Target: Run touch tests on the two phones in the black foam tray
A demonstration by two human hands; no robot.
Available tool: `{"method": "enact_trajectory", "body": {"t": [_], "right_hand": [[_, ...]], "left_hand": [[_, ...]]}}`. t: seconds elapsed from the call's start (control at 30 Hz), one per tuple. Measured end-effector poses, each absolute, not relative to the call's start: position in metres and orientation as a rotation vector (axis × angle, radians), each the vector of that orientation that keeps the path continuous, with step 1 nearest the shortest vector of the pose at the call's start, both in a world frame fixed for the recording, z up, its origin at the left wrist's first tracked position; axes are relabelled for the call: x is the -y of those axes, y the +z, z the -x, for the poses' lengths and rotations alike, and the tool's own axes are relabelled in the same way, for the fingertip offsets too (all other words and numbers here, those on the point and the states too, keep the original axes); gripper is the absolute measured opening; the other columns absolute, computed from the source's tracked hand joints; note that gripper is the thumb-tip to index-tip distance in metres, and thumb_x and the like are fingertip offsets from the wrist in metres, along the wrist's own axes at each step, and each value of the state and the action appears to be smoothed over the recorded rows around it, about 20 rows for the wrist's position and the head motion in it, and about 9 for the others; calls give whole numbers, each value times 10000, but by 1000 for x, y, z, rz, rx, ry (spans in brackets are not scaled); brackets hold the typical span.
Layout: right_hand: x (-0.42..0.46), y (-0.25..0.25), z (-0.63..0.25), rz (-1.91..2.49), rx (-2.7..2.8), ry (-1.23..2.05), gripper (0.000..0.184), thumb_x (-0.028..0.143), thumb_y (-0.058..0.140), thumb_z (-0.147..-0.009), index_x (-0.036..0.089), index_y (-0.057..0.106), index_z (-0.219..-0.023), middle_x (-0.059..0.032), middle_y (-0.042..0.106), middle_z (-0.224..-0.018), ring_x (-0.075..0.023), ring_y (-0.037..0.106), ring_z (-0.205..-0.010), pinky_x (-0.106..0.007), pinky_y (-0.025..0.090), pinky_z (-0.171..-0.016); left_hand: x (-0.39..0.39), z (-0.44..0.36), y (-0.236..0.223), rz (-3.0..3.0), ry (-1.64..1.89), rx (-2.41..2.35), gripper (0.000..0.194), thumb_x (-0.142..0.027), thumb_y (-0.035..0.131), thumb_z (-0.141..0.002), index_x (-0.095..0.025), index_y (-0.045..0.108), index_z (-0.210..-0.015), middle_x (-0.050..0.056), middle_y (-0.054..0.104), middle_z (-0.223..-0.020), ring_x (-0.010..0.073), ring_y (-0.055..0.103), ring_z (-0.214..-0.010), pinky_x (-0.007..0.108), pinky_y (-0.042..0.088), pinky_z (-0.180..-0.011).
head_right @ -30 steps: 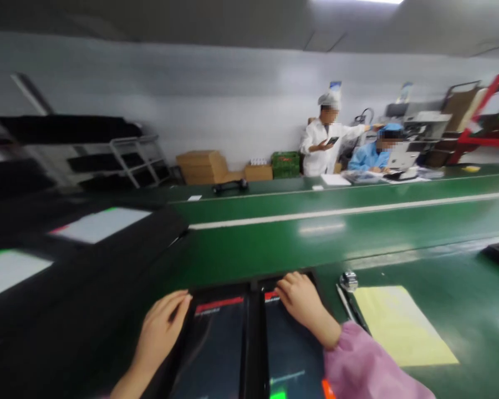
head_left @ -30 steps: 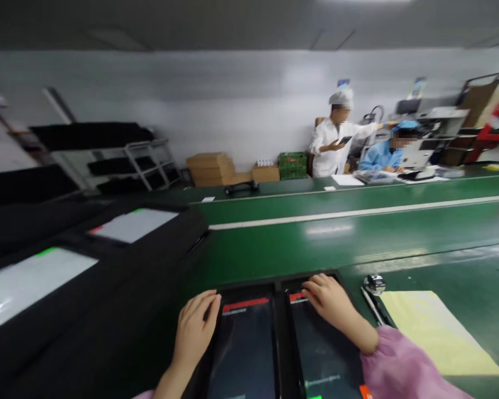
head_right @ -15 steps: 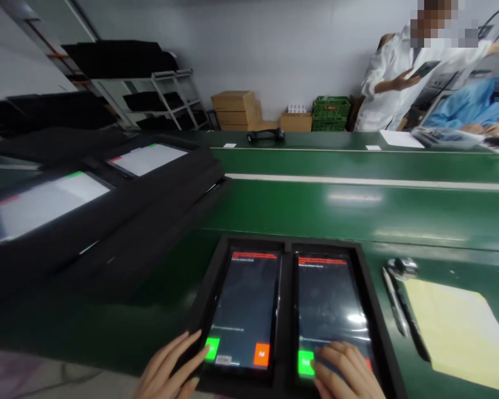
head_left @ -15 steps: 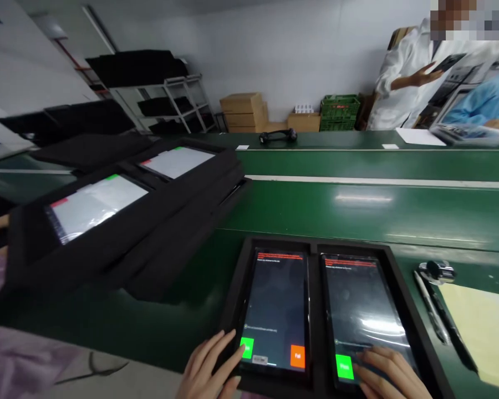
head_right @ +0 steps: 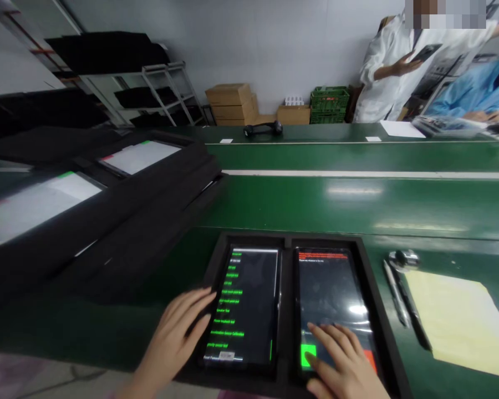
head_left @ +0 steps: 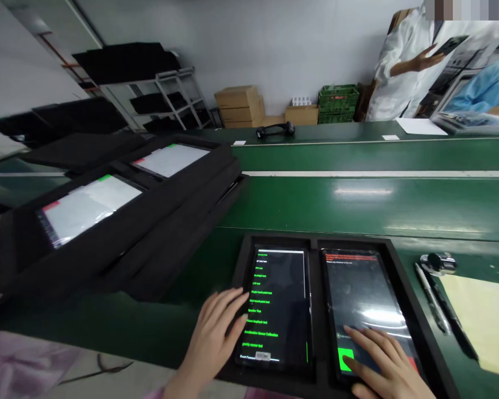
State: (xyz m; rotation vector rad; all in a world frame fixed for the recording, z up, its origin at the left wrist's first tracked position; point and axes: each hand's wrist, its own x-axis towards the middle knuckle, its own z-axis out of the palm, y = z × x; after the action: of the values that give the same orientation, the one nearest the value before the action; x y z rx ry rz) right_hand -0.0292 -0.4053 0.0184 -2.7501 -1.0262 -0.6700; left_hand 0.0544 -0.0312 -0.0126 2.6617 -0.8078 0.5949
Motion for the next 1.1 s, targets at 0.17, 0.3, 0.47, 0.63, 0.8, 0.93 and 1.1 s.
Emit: {"method": "enact_trajectory", "body": {"t": [0.17, 0.3, 0.47, 0.63, 0.8, 0.93, 1.1], "right_hand": [[407, 28, -31, 2737, 908, -676, 520, 332, 324, -1156, 254, 805, -975, -92, 746, -1172, -248, 680, -1035, -387, 578, -864], [406, 13, -78, 2895, 574, -825, 471, 356, 358, -1148, 173, 792, -1130, -185, 715, -1238, -333, 667, -1080, -463, 585, -821], [409, 4, -78, 2831, 618, -796, 538, 356, 402, -1148, 250, 799, -801, -87, 756, -1112, -267, 678, -1024, -403, 575, -853], [417, 2, -75, 2831, 510, -819, 480, 376, 379, -1151, 218, 811, -1016, -123, 741, -1117, -269, 676, -1001, -399, 571, -817], [415, -6, -82, 2878, 516, -784, 397, 348, 432, -1131, 237, 808, -1070, -136, 729, -1194, -299, 660, -1072, -420, 553, -833], [415, -11, -82, 2901, 513, -743, 355, 325, 468, -1115, 252, 812, -1057, -130, 732, -1196, -311, 652, -1086, -434, 545, -839], [416, -14, -82, 2910, 499, -695, 346, 312, 461, -1114, 256, 803, -1099, -129, 736, -1162, -305, 656, -1077, -420, 553, -829]], "left_hand": [[67, -131, -11, -2669, 595, 817, 343, -382, 447, -1074, -292, 754, -1199, 101, 731, -1268, 284, 676, -1151, 504, 563, -999], [87, -159, -18, -2652, 642, 820, 337, -381, 468, -1064, -294, 774, -1174, 123, 712, -1327, 328, 651, -1204, 616, 516, -1022], [79, -152, -20, -2556, 734, 863, 505, -333, 453, -1065, -261, 748, -662, 55, 780, -930, 262, 702, -1054, 537, 465, -1084], [73, -149, -18, -2494, 849, 876, 405, -333, 496, -1052, -273, 786, -776, 45, 771, -886, 242, 710, -967, 503, 425, -1092], [79, -151, -22, -2534, 841, 905, 329, -356, 514, -1042, -280, 813, -925, 75, 788, -1023, 271, 698, -1028, 556, 394, -1118], [80, -152, -26, -2597, 764, 890, 364, -345, 478, -1051, -291, 819, -937, 83, 786, -1070, 287, 686, -1072, 605, 392, -1124], [77, -153, -26, -2622, 695, 866, 468, -303, 374, -1077, -287, 821, -942, 87, 782, -1066, 278, 683, -1078, 592, 422, -1105]]}}
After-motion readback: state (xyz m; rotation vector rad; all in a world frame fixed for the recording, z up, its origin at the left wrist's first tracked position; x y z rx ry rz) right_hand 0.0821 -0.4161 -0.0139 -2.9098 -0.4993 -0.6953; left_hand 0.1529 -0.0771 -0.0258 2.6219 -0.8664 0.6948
